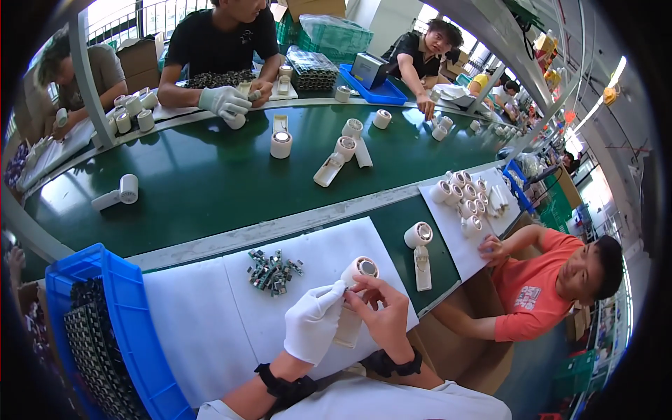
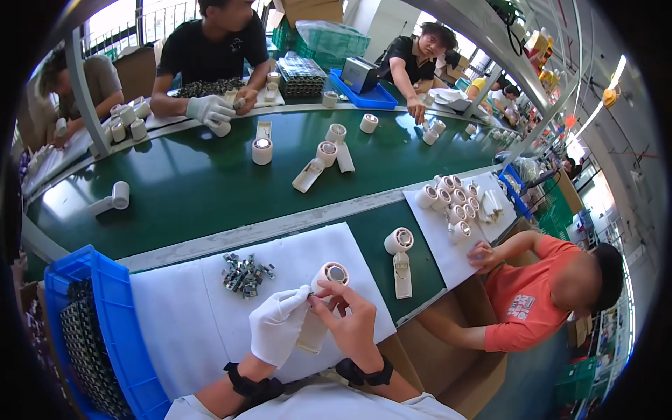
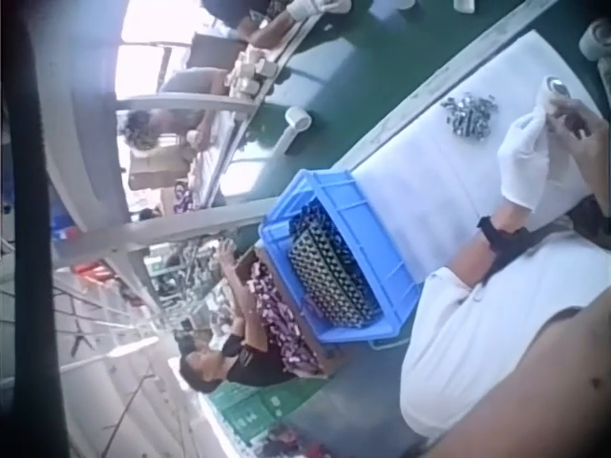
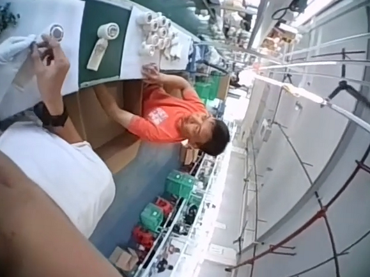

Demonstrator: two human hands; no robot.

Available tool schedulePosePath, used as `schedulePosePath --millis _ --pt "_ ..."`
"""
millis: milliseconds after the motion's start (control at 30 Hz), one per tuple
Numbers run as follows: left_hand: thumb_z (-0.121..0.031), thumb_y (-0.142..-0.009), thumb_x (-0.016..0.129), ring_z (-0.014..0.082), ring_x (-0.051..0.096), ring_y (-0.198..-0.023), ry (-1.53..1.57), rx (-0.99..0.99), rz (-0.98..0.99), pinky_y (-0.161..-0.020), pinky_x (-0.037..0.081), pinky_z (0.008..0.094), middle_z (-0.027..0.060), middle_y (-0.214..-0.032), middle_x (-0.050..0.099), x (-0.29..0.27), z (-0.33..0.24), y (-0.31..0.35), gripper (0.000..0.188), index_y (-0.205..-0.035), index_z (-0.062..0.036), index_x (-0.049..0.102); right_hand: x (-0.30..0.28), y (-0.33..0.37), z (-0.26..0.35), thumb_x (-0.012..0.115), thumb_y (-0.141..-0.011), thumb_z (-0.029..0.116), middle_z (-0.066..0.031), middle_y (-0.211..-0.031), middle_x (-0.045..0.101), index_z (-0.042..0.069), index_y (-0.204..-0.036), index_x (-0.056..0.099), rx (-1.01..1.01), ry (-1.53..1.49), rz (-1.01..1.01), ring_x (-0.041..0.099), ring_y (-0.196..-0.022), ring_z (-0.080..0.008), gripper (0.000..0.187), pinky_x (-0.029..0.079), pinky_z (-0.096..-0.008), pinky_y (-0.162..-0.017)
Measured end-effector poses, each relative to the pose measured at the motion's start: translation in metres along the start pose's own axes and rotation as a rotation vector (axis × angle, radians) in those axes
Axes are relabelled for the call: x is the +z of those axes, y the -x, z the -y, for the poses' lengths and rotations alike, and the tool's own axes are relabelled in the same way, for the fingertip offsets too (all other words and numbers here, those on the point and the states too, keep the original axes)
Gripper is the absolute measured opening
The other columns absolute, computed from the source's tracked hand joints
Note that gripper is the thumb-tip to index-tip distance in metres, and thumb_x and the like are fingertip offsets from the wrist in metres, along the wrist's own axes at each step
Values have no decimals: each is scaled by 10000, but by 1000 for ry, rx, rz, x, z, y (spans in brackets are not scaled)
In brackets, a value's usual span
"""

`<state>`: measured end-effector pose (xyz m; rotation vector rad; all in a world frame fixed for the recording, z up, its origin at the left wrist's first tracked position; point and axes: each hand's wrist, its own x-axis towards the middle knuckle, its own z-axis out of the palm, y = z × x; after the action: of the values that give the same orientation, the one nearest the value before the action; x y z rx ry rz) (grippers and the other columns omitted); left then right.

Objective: Assembling small electronic circuit boards into plastic housings on a factory production line.

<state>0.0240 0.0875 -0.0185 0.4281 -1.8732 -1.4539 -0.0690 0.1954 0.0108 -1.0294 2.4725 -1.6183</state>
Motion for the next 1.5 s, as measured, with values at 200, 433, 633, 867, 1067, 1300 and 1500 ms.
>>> schedulePosePath --millis 200,433,633,867,1067,1300,1500 --pt "4 -845 718 175 687 -844 73 -28 -20 -749 542 275 103 -997 714 -3 10 1 346 -1176 -94 717 9 5 5 782 -830 43 33 -820 660 20 -1031 704 208 -116 6 451 -619 5 217 350 -161 -538" --pt "-3 -849 713 191 688 -819 77 16 -63 -743 545 282 110 -981 716 -4 22 3 312 -1150 -84 722 22 8 -6 780 -831 32 48 -798 647 14 -1020 696 211 -194 -4 398 -604 13 207 315 -152 -534" --pt "-5 -855 707 197 689 -814 63 -58 -46 -741 549 288 113 -985 717 -7 22 5 300 -1144 -84 725 24 7 -3 767 -841 15 43 -812 648 13 -1019 691 198 -182 19 403 -609 16 193 335 -145 -550" --pt "-1 -863 699 182 692 -844 126 -119 -32 -768 549 282 109 -998 720 -8 22 2 297 -1153 -65 718 19 3 -7 793 -823 56 69 -749 606 48 -987 722 199 -103 64 365 -580 12 179 271 -178 -512" --pt "-7 -866 701 173 690 -901 249 -217 17 -808 543 278 113 -1030 719 -9 19 3 276 -1142 -30 711 -5 -13 -8 805 -805 71 34 -754 626 59 -1011 729 56 95 224 418 -599 -18 221 329 -208 -519" --pt "-39 -856 722 188 690 -895 135 -225 75 -795 545 283 127 -1000 708 -28 6 -8 292 -1147 -27 702 0 -43 -4 788 -827 93 -26 -1040 675 76 -1251 643 -410 426 74 612 -872 -92 449 479 -228 -720" --pt "-151 -841 755 281 668 -783 -327 -146 -37 -734 542 330 159 -911 672 -79 -27 -34 329 -1147 -45 693 -22 -112 -28 776 -863 189 -81 -1176 656 42 -1364 543 122 61 575 628 -1023 -138 572 500 -286 -910"
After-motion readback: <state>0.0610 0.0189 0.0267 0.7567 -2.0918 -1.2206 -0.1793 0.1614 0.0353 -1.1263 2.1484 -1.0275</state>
